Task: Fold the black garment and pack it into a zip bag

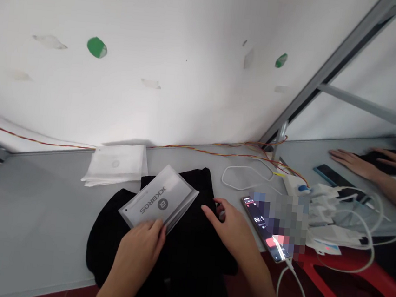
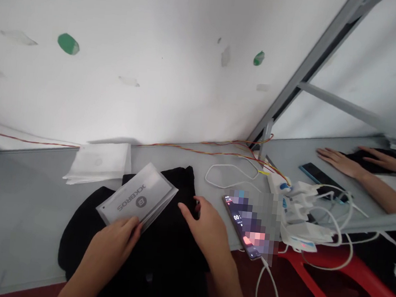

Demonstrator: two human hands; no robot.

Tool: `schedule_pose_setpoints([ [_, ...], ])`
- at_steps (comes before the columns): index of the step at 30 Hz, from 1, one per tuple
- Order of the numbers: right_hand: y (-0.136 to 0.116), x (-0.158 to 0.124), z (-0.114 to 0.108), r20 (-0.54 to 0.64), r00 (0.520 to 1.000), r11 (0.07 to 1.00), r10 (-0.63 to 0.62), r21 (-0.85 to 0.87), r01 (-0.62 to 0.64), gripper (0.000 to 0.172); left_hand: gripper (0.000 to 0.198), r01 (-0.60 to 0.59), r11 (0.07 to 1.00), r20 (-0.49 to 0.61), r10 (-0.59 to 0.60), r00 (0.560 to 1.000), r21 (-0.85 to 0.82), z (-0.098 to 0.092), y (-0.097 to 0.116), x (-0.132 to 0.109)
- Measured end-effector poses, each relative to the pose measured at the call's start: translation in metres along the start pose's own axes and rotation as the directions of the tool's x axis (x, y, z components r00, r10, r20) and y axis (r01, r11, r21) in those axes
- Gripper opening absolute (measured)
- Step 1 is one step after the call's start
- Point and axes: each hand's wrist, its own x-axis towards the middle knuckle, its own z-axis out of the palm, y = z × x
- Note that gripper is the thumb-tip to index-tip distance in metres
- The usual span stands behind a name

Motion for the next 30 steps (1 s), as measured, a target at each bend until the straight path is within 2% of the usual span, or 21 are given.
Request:
schedule_pose_setpoints([
  [3,-0.002,0.007,0.006,0.055,0.998,0.994,0.003,-0.11,0.003,0.07,0.03,0.153,0.988,0.121,-0.153,0.981,0.007,-0.014,0.013,-0.011],
  [7,0.008,0.011,0.013,0.091,0.993,0.992,-0.073,-0.092,0.081,0.063,0.029,0.324,0.945,0.254,-0.304,0.918,-0.04,-0.033,0.028,-0.029],
  [9,0.013,0.011,0.015,0.1,0.989,0.993,-0.105,-0.051,0.111,0.059,0.03,0.383,0.922,0.286,-0.353,0.891,-0.057,-0.036,0.031,-0.032],
  [12,0.014,0.011,0.013,0.081,0.99,0.99,-0.12,-0.069,0.125,0.058,0.033,0.448,0.889,0.285,-0.406,0.868,-0.099,-0.027,0.028,-0.026],
  [15,0.007,0.018,0.004,0.041,0.975,0.964,-0.218,-0.15,0.222,0.062,0.031,0.464,0.878,0.266,-0.422,0.867,-0.119,-0.014,0.021,-0.014],
  [17,0.0,0.028,-0.005,0.079,0.94,0.924,-0.333,-0.17,0.342,0.066,0.032,0.459,0.883,0.26,-0.423,0.868,-0.095,-0.008,0.017,-0.01],
  [19,-0.007,0.042,-0.013,0.205,0.894,0.885,-0.399,-0.168,0.433,0.075,0.033,0.453,0.888,0.255,-0.422,0.87,-0.077,-0.004,0.015,-0.009],
  [22,-0.015,0.06,-0.019,0.386,0.84,0.853,-0.382,-0.202,0.481,0.089,0.033,0.436,0.897,0.223,-0.411,0.884,-0.074,0.0,0.015,-0.012],
  [24,-0.02,0.067,-0.019,0.427,0.828,0.838,-0.363,-0.239,0.49,0.084,0.033,0.412,0.908,0.187,-0.393,0.9,-0.073,0.003,0.014,-0.015],
  [28,-0.03,0.07,-0.018,0.466,0.81,0.822,-0.356,-0.257,0.509,0.054,0.034,0.342,0.937,0.095,-0.335,0.938,-0.072,0.011,0.012,-0.021],
  [30,-0.032,0.07,-0.02,0.501,0.776,0.813,-0.384,-0.214,0.541,0.045,0.035,0.311,0.945,0.051,-0.307,0.95,-0.099,0.015,0.011,-0.025],
])
